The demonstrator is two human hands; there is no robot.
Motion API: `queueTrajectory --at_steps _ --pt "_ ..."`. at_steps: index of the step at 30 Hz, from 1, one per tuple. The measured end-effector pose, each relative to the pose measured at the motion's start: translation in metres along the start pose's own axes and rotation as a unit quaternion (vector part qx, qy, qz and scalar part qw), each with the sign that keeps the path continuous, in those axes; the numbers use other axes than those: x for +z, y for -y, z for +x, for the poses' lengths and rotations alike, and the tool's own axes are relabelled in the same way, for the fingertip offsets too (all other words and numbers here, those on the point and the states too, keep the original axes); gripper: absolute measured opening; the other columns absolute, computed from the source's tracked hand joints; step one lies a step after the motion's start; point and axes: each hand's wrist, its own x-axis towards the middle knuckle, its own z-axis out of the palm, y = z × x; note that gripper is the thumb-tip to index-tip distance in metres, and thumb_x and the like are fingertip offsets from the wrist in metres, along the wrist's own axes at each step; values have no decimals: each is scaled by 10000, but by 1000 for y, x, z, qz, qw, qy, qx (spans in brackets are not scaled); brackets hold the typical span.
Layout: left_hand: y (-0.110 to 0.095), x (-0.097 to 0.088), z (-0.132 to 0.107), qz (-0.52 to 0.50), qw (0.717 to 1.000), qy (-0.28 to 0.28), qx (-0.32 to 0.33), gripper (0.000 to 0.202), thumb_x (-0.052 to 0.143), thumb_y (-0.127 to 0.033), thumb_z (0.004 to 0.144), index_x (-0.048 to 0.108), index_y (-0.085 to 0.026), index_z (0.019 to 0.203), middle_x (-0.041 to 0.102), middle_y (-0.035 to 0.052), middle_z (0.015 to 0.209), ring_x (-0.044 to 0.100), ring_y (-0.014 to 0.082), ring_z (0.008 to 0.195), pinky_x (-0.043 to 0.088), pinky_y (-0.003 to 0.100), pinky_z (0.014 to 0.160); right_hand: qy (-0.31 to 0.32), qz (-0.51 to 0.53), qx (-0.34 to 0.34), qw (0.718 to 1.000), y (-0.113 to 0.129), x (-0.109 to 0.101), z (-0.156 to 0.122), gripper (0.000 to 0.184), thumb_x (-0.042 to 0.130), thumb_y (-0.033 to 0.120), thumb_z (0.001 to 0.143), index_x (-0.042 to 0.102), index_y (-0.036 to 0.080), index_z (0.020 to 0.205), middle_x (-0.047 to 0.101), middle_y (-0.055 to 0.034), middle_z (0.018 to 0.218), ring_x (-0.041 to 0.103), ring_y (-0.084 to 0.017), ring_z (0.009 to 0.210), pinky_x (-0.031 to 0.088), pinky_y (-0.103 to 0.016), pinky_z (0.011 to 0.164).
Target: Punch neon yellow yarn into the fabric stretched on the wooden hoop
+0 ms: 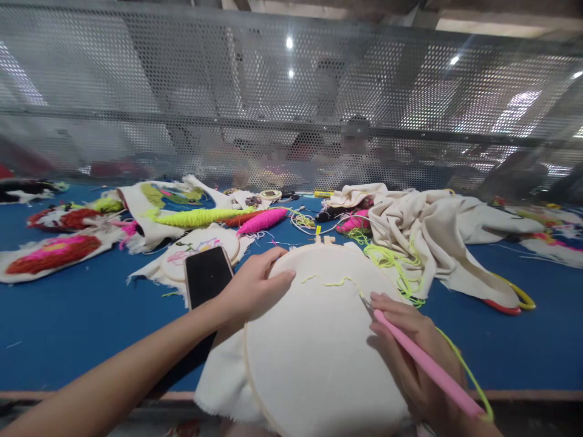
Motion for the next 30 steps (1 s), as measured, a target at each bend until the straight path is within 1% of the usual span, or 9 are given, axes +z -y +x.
queueTrajectory --at_steps 3,6,8,12,15,19,22,27,30 --pt "1 0 1 1 1000 -1 6 261 484 -353 802 577 -177 971 642 37 969 572 209 860 425 296 736 -21 4 -24 999 -5 3 -4 179 530 260 839 577 223 1007 693 -85 960 669 -264 903 575 -418 699" --pt "1 -1 1 3 1000 0 10 252 489 -352 805 577 -178 965 645 33 963 573 203 854 422 293 736 12 3 21 1000 -5 2 -7 208 548 228 830 569 211 1036 681 -88 1001 645 -262 965 549 -432 781" --pt "1 -1 1 3 1000 1 9 252 487 -348 808 578 -177 970 646 32 956 574 202 846 422 294 736 28 2 36 999 -4 0 -6 218 561 219 826 562 210 1043 672 -86 1005 636 -253 964 529 -423 803" --pt "1 -1 0 -5 1000 -3 14 265 494 -357 811 579 -177 987 644 34 965 571 207 861 424 295 745 61 7 56 997 3 -5 5 126 564 229 829 570 211 953 649 -78 916 616 -229 862 495 -374 729" --pt "1 -1 -1 -11 1000 1 25 274 498 -369 820 577 -175 995 637 32 968 567 205 870 421 290 756 77 -14 51 996 9 -11 19 41 550 238 839 563 205 860 612 -62 824 577 -211 785 446 -347 666" --pt "-2 -3 -2 -16 999 1 33 289 499 -398 825 568 -170 989 624 28 939 561 198 849 422 278 748 108 -36 61 992 10 -14 30 87 547 253 851 555 200 782 590 -46 773 541 -194 739 408 -324 640" --pt "-5 -5 -3 -8 999 5 41 278 501 -388 823 570 -165 973 622 26 921 555 192 832 415 266 736 126 -35 53 990 6 -9 30 106 531 227 861 574 195 769 604 -42 765 541 -189 736 403 -321 651" --pt "-3 -1 -2 5 999 15 40 255 493 -359 826 574 -160 964 625 19 915 556 183 823 405 259 721 87 -54 42 994 0 5 22 77 536 195 860 601 183 819 627 -42 798 561 -194 769 422 -335 694" --pt "2 3 1 12 999 26 23 258 488 -354 825 572 -159 970 632 25 924 561 188 826 406 272 721 55 -28 33 998 -4 7 12 70 570 197 844 600 173 903 636 -51 856 575 -190 824 445 -337 738"
